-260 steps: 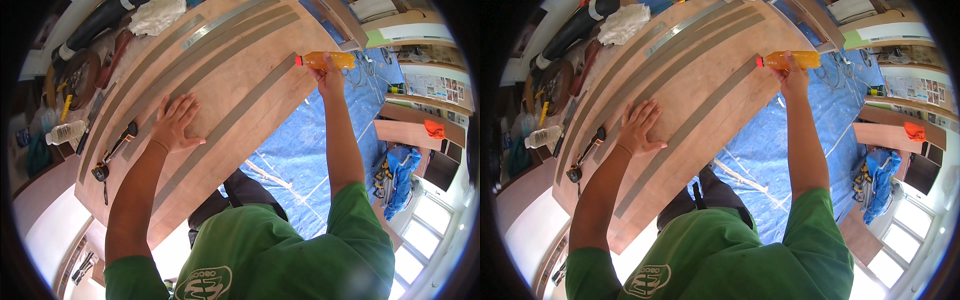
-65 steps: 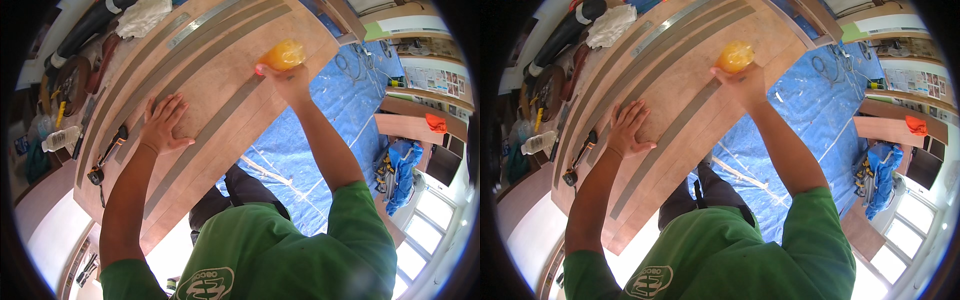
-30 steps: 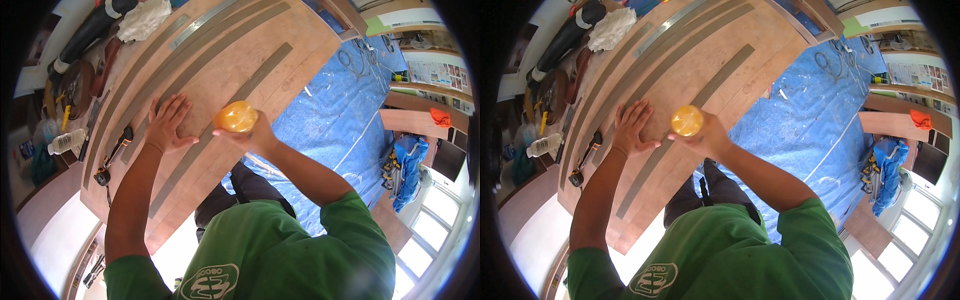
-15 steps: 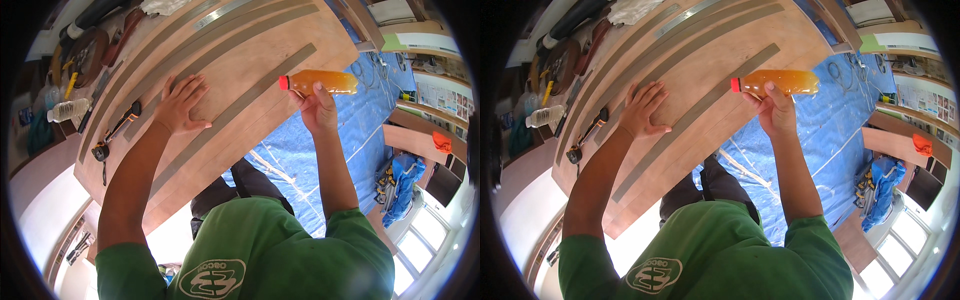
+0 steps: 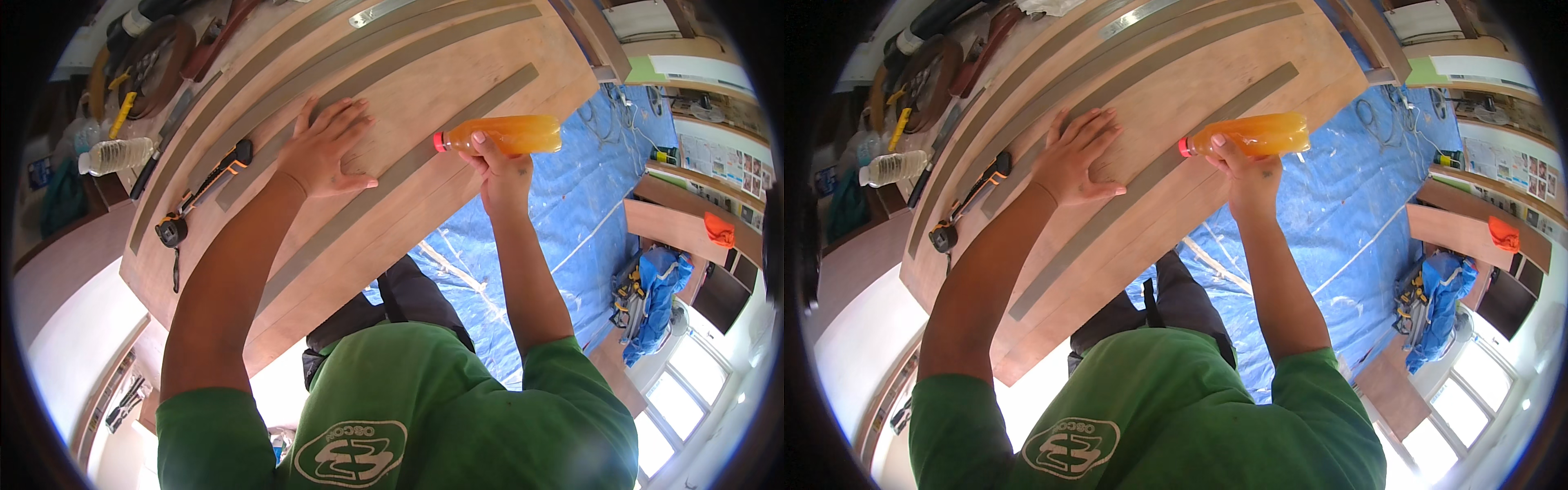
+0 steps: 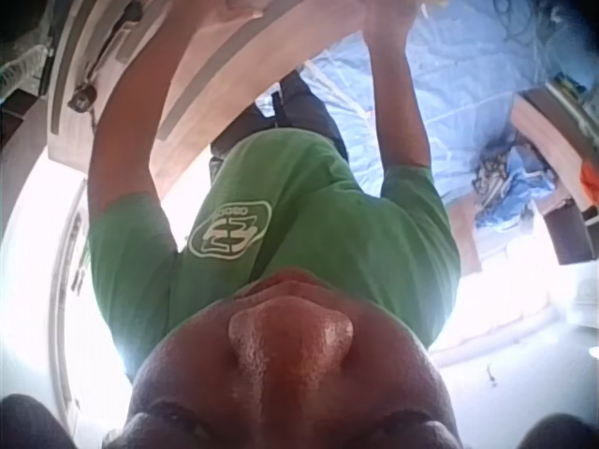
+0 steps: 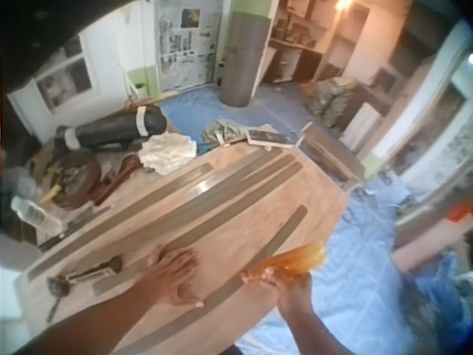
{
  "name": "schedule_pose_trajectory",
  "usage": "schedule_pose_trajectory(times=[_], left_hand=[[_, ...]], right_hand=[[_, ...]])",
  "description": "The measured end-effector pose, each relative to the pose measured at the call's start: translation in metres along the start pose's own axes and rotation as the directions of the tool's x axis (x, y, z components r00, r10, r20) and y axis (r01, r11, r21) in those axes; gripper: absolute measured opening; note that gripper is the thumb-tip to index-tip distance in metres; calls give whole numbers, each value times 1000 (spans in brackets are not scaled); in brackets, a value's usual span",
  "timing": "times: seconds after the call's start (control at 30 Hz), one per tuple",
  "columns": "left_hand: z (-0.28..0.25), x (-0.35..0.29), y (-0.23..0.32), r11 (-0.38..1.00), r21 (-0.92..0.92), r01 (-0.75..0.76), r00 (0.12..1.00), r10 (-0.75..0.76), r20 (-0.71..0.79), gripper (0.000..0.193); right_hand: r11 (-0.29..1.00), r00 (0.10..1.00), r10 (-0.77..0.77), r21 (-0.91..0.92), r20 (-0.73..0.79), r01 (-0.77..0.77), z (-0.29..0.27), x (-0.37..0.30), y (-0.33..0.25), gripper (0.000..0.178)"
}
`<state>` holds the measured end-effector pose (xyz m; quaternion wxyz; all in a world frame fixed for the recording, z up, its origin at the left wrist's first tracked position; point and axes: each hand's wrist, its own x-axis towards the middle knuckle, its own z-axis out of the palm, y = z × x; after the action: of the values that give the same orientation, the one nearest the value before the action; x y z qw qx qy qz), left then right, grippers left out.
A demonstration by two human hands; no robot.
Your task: The person applies glue to a wooden board, places a metal strip on it, and uses a utility knife to trim the edge of a white panel. The person handles a wooden board, metal strip, and white panel during the process.
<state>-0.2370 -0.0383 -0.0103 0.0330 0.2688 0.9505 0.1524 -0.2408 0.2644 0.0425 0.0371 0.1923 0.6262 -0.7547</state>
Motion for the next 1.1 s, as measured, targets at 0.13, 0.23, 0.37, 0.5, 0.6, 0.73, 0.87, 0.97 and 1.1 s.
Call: schedule_pose_trajectory(times=[0.13, 0.23, 0.37, 0.5, 0.6, 0.73, 0.87, 0.97, 1.1], left_hand=[[5, -2, -2, 1000, -27, -16, 999, 14, -49, 94], [8, -3, -3, 998, -35, -50, 995, 46, -92, 92], [7, -2, -5, 998, -22, -61, 993, 58, -101, 90], [9, -4, -5, 996, -53, -66, 990, 58, -131, 89], [10, -4, -5, 997, -37, -66, 991, 62, -118, 90], [2, -5, -5, 999, -12, -36, 999, 35, -15, 89], [2, -6, -5, 998, -28, -51, 998, 50, -35, 88], [1, -4, -5, 998, -35, -61, 997, 59, -40, 87], [-1, -5, -6, 998, -37, -41, 998, 40, -43, 86]], right_hand=[[986, 993, -107, -135, -40, 101, 14, -18, 9, 43], [862, 961, -274, -436, 23, 256, 19, -31, 25, 37], [788, 927, -371, -507, 63, 350, 29, -18, 17, 35], [738, 945, -321, -642, -66, 206, 30, -3, 2, 42], [764, 934, -355, -563, 38, 313, 37, -33, 20, 49], [767, 912, -372, -497, 171, 406, 45, -50, 30, 35], [681, 920, -390, -679, -21, 273, 34, -1, -1, 37], [704, 892, -445, -646, -76, 296, 25, 22, -4, 41], [660, 931, -365, -697, 29, 281, 32, -6, 4, 47]])
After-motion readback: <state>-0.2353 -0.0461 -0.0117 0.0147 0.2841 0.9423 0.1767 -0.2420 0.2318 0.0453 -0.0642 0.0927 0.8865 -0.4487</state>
